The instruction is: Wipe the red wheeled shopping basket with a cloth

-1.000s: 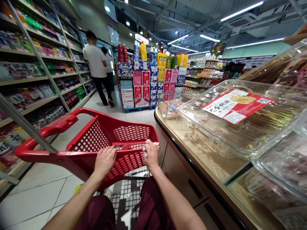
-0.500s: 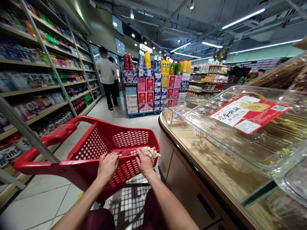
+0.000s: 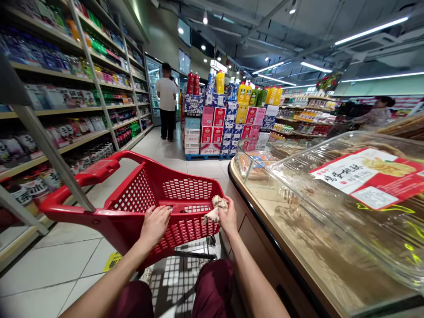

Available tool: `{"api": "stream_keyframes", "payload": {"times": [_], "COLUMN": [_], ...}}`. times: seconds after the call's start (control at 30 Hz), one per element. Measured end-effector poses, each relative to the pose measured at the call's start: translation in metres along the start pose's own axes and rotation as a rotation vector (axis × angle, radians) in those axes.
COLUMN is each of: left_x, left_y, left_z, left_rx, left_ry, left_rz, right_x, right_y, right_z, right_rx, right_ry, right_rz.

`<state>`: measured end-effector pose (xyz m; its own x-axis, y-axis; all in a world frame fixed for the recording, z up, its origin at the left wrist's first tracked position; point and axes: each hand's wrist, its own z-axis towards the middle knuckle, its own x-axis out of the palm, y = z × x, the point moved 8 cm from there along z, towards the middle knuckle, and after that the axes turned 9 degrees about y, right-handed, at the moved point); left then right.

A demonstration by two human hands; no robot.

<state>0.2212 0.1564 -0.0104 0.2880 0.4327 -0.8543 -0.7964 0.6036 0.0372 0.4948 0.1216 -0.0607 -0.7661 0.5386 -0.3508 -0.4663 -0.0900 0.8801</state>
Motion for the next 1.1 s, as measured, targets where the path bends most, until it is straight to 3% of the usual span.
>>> {"api": "stream_keyframes", "payload": {"times": [0.1,0.23,0.4,0.5,0.6,0.8,0.87,0.93,1.03,1.1], "left_x": [-0.001,-0.001,-0.002,-0.003,-0.004,-0.006,-0.013,-0.027,-0.048,-0.052], "left_y": [0.000,-0.002,-0.002,-0.001,-0.003,-0.005,0.000,0.015,0.041,0.046], "left_z": [0.000,0.000,0.002,0.001,-0.001,0.003,0.001,-0.008,-0.023,-0.027], "left_rx": [-0.006,-0.004,-0.039,-0.032,0.012,0.049,0.089,0.091,0.045,0.037], "left_ry": [0.006,0.014,0.035,0.069,0.072,0.027,0.023,-0.020,-0.077,-0.066], "left_rz": [-0.007,-0.019,-0.003,-0.004,0.001,0.049,0.097,0.165,0.244,0.243], "right_x": [0.018,0.038,0.057,0.049,0.041,0.087,0.087,0.066,0.028,0.035], "right_y": [0.015,0.010,0.026,0.041,0.047,0.071,0.072,0.058,0.030,0.035], "right_z": [-0.006,-0.021,-0.026,-0.012,-0.006,-0.042,-0.044,-0.034,-0.018,-0.020], "right_rx": [-0.135,-0.296,-0.444,-0.379,-0.307,-0.508,-0.560,-0.463,-0.222,-0.217], "right_ry": [0.110,0.184,0.253,0.165,0.076,0.199,0.252,0.251,0.094,0.033], "right_rz": [-0.307,-0.609,-0.482,-0.335,-0.344,-0.461,-0.446,-0.417,-0.403,-0.378]}}
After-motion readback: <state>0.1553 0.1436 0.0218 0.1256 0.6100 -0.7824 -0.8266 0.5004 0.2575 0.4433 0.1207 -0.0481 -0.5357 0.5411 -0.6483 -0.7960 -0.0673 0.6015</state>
